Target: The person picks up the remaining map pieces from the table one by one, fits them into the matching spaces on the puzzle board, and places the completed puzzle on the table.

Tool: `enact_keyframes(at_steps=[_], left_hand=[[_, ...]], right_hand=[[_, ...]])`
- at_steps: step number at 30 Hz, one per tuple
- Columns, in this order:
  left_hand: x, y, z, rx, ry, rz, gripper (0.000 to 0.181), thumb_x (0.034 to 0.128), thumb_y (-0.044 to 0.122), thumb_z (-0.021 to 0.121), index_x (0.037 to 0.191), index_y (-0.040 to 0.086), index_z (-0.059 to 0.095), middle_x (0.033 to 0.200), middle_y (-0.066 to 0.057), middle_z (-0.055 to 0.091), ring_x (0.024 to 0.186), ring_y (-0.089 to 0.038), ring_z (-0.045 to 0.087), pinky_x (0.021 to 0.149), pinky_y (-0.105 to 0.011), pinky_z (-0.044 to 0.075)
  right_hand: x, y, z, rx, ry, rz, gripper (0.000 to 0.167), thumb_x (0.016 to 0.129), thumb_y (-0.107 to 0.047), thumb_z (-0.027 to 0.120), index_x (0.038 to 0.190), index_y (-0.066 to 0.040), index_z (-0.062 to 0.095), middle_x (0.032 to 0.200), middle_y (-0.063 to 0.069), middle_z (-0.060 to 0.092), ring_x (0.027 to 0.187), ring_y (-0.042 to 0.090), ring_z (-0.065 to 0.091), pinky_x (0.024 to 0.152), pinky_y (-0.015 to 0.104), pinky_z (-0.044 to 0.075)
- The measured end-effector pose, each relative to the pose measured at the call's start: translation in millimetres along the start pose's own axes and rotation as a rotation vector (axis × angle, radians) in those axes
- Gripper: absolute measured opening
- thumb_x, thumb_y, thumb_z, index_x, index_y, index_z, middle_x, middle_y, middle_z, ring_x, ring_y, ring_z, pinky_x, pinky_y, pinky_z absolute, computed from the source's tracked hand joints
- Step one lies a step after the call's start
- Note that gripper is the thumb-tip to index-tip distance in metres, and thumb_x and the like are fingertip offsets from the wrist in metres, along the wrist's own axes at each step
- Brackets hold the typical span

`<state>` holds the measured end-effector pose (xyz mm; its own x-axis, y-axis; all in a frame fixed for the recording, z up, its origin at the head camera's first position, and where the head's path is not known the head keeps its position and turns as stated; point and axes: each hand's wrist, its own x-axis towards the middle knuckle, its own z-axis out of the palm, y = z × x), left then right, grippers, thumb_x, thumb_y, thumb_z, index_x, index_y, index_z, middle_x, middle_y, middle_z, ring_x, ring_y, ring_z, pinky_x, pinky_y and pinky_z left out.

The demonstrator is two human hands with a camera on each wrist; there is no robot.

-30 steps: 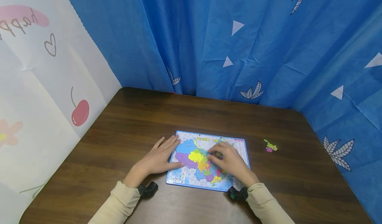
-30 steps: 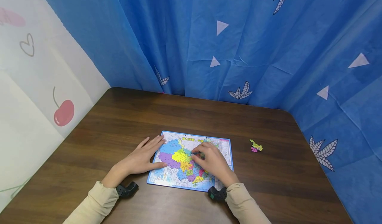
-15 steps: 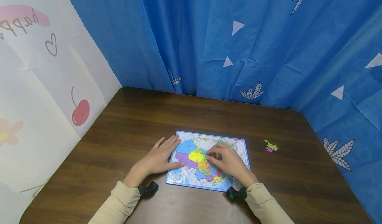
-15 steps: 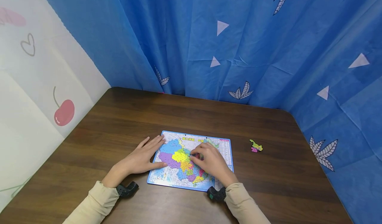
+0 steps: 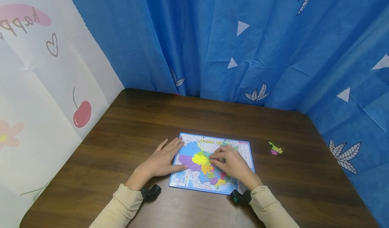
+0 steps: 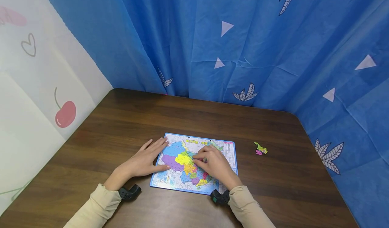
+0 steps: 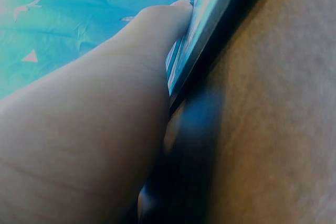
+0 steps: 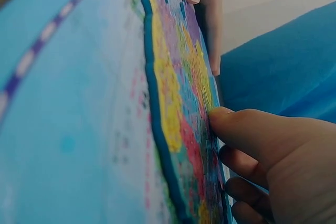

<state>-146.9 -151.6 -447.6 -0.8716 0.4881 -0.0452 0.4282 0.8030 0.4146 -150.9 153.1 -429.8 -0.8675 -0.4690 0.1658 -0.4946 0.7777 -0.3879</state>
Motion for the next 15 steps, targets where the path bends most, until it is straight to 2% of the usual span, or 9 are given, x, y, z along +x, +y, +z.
enact_keyframes(at_steps=[15], left_hand=[[-0.5,0.7,-0.9,0.003,-0.002,-0.001,0.099,0.0905,0.073,0.058,0.164,0.014,0.029,0.173,-0.004,0.016,0.161,-0.023,0.012,0.129,-0.055,0.004]], right_hand=[[-0.5,-5.1,-1.6,-0.055,0.002,0.01,0.024,0.084,-0.035,0.087,0.105,-0.025,0.084,0.1,-0.011,0.073,0.096,0.007,0.059,0.082,0.03,0.057]])
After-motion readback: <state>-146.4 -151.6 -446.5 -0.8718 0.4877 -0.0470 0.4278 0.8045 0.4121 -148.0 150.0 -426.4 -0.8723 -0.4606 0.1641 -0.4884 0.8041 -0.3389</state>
